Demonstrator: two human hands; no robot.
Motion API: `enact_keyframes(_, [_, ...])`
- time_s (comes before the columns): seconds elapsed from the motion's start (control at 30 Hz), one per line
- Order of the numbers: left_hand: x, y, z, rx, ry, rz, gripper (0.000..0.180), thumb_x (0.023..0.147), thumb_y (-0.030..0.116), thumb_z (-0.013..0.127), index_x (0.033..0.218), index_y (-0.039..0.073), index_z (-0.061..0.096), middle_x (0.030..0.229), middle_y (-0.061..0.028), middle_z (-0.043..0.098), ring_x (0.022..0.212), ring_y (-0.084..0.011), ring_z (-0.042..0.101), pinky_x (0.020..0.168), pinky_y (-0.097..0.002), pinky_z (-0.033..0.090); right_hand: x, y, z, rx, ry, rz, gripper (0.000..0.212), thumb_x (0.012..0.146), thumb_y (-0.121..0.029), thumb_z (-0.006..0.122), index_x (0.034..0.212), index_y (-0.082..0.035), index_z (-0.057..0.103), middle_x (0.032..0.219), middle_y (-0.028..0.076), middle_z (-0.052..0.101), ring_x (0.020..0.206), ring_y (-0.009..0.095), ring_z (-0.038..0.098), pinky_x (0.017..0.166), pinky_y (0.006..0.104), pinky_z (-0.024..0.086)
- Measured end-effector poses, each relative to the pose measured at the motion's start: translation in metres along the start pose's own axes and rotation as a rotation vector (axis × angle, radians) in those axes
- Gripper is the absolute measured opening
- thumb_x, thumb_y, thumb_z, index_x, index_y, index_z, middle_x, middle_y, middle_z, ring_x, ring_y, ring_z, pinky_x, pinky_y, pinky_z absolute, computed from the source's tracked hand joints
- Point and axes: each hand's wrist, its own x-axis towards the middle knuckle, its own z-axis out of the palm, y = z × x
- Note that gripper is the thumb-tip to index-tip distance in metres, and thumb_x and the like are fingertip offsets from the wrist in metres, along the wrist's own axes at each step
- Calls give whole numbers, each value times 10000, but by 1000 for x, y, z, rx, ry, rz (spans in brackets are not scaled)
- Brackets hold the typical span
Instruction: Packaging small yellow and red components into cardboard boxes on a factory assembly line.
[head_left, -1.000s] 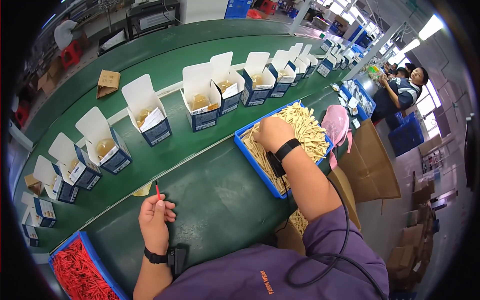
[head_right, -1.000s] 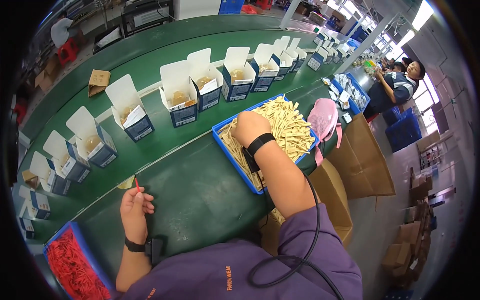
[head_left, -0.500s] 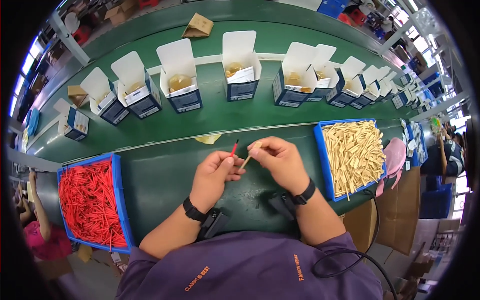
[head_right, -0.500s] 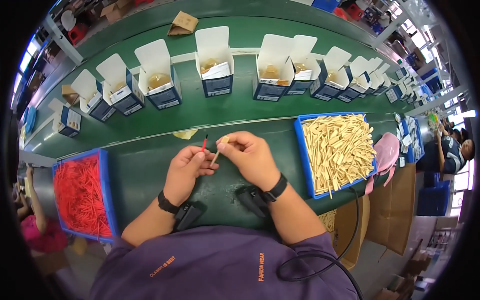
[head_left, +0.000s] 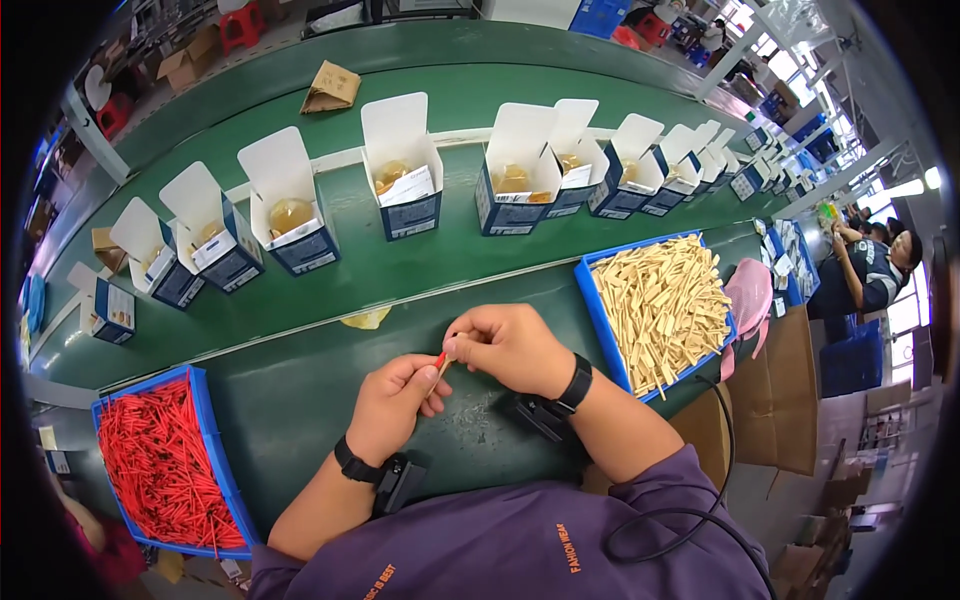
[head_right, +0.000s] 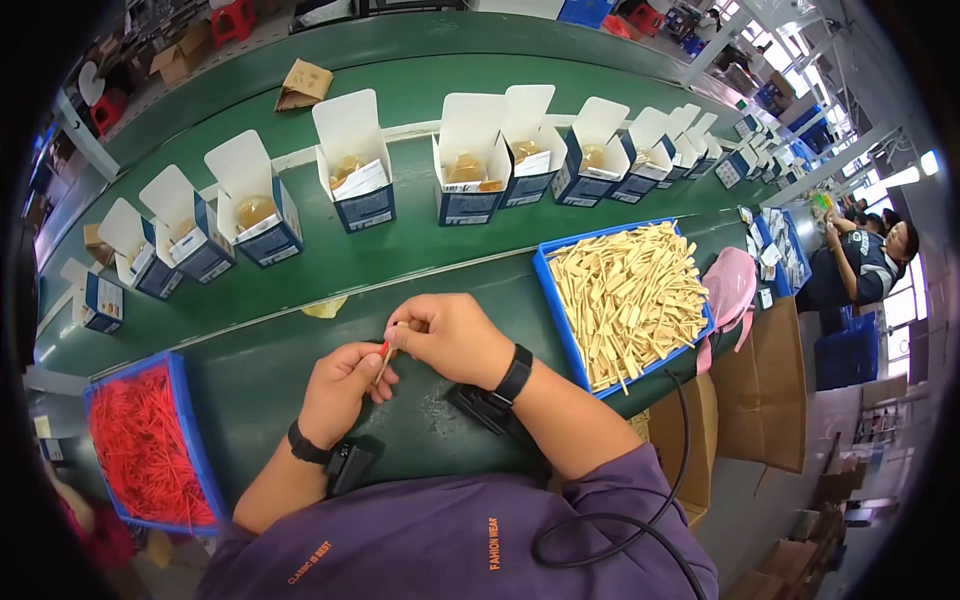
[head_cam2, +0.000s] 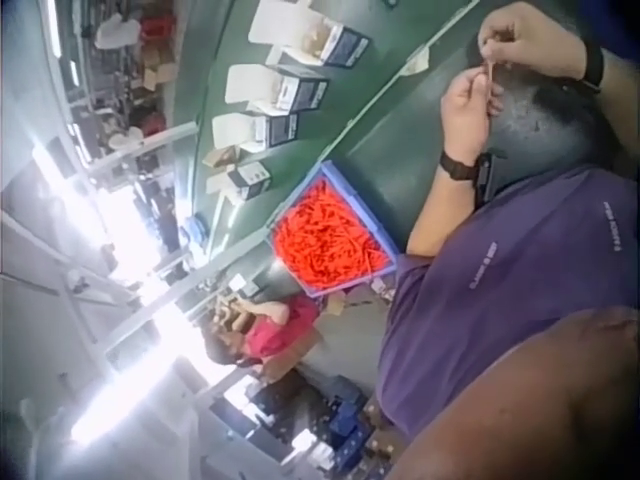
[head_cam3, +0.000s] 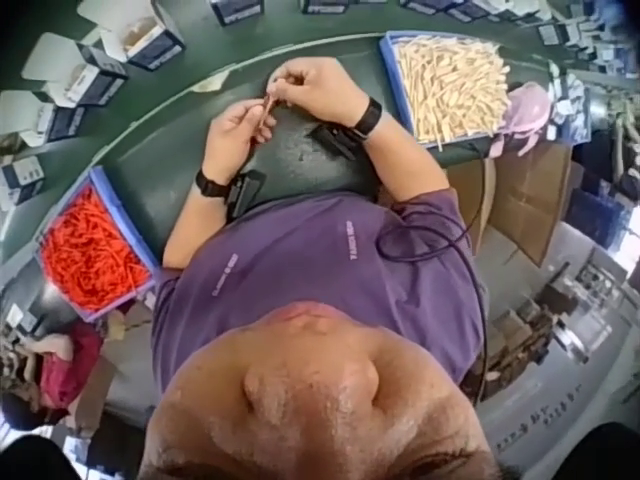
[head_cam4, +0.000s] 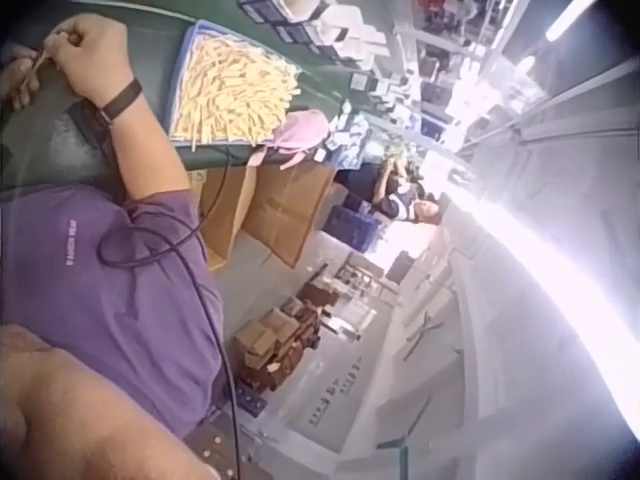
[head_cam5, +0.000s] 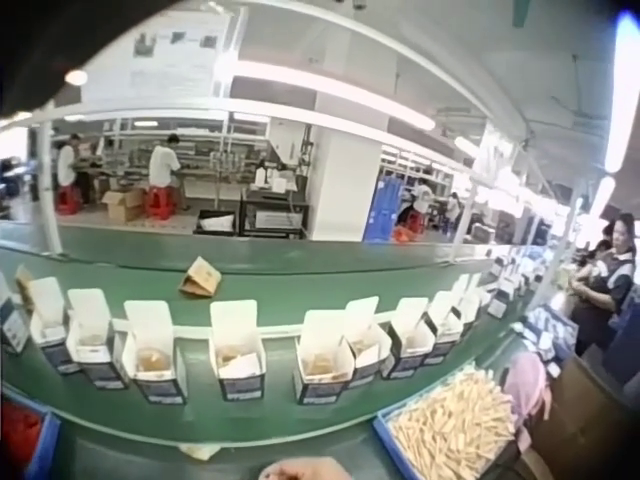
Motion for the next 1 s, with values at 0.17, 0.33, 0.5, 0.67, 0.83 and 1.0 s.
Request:
enact_keyframes(0.17, [5,-5,7,-202,127,123,238,1031,150,521,1197,-8,584,1023,-112,669,800,-141,641,708,-260,540,34,-35,-61,-250,616,-348,155,928,-154,692,945,-2,717,755,25,684,656,107,623,610,259,501])
enact_keyframes(0.33, [8,-9,10,-184,105,88,234,1028,134,524,1207,-7,577,1045,-115,663,832,-148,645,734,-273,547,97,-28,-87,-885,611,-492,166,878,-187,639,871,-33,701,749,187,671,738,361,675,669,439,540])
enact_keyframes(0.5, [10,-6,10,-169,132,100,227,1018,111,533,1208,-8,573,1028,-112,667,826,-148,647,729,-273,548,121,-14,-69,-895,532,-340,188,851,-207,611,797,-46,692,770,199,677,771,397,667,701,480,538])
enact_keyframes(0.67, [19,-6,16,-119,94,119,224,1013,103,537,1202,-11,573,1017,-109,669,818,-147,647,719,-268,547,134,-13,-76,-1019,461,-199,190,844,-178,590,817,-50,727,824,191,707,796,379,689,732,475,553])
enact_keyframes(0.83, [20,-9,20,-97,86,102,220,1010,95,537,1198,-14,573,1018,-112,669,810,-148,649,717,-269,548,150,-13,-87,-1148,231,-100,205,859,-198,585,804,-45,709,809,191,700,805,390,678,743,492,540])
enact_keyframes(1.0, [25,-9,22,-128,91,107,231,1003,74,533,1207,-27,573,1019,-118,673,809,-154,652,725,-279,553,104,-26,-92,-1014,336,-308,203,883,-218,588,867,-56,710,831,178,698,831,380,673,756,491,532])
